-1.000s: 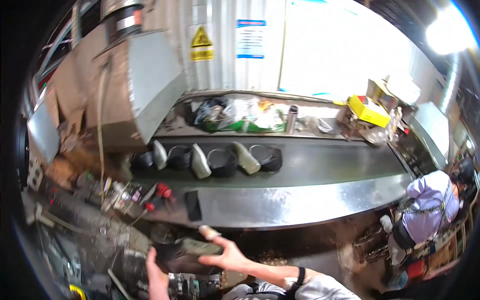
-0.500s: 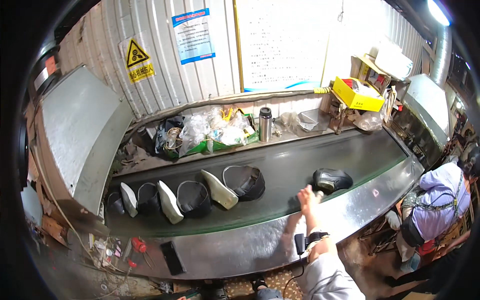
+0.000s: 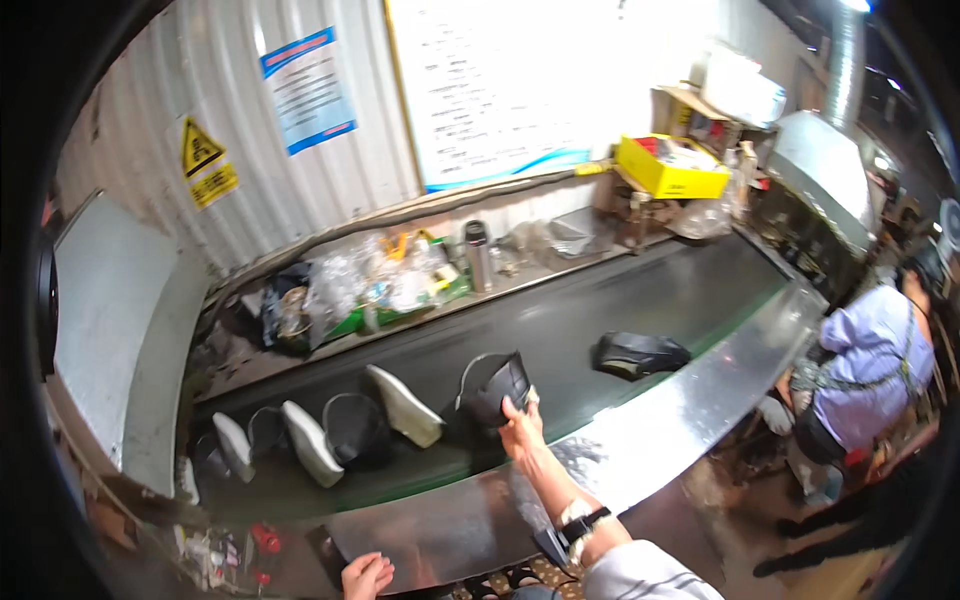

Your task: Use a lasting machine to shape shoes and move them along a conveyor belt.

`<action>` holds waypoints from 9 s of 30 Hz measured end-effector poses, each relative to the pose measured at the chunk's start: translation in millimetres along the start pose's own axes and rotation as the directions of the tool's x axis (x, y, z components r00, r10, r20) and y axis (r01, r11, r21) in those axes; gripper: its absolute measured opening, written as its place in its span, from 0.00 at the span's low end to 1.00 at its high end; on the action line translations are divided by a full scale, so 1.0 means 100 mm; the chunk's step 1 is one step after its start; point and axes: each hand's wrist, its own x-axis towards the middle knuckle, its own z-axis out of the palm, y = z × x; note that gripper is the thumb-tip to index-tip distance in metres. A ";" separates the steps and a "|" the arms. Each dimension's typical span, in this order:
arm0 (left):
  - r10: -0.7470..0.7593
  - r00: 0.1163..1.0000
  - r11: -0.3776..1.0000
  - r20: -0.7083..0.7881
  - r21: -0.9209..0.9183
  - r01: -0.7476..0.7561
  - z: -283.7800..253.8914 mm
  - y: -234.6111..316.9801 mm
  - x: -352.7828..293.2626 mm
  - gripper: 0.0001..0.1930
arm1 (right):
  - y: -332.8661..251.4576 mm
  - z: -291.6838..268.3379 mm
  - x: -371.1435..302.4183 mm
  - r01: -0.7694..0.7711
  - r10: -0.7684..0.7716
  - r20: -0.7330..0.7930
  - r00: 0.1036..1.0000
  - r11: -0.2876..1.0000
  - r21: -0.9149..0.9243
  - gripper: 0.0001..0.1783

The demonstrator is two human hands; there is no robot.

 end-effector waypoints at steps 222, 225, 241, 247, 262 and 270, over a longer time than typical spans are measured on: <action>0.269 0.271 0.843 -0.924 0.089 -0.531 -1.87 -0.36 -2.85 0.16 | 1.81 1.52 -4.80 0.009 0.845 0.380 0.377 0.407 -0.913 0.21; 0.356 -0.559 0.798 -0.748 0.555 -0.234 -2.78 -0.95 -3.88 0.28 | 2.18 1.57 -5.48 -0.202 0.868 0.431 0.245 0.481 -0.853 0.20; 0.067 0.268 0.881 -0.961 -0.069 -0.469 -2.96 -2.99 -5.42 0.44 | 3.50 1.76 -7.85 -0.306 0.957 0.290 -0.017 0.271 -0.913 0.22; -0.034 0.369 0.093 -0.929 -0.371 -0.924 -3.21 -2.54 -5.29 0.23 | 4.01 1.69 -8.24 -0.373 0.943 0.332 -0.019 0.301 -0.877 0.22; -0.370 0.463 -0.123 -0.805 -0.452 -0.884 -3.83 -2.29 -5.08 0.18 | 4.69 1.69 -8.44 -0.232 0.951 0.255 0.174 0.291 -0.928 0.31; -0.330 0.511 -0.196 -0.794 -0.472 -0.860 -3.82 -2.36 -5.04 0.18 | 4.68 1.65 -8.46 -0.394 0.989 0.113 0.099 0.143 -0.908 0.25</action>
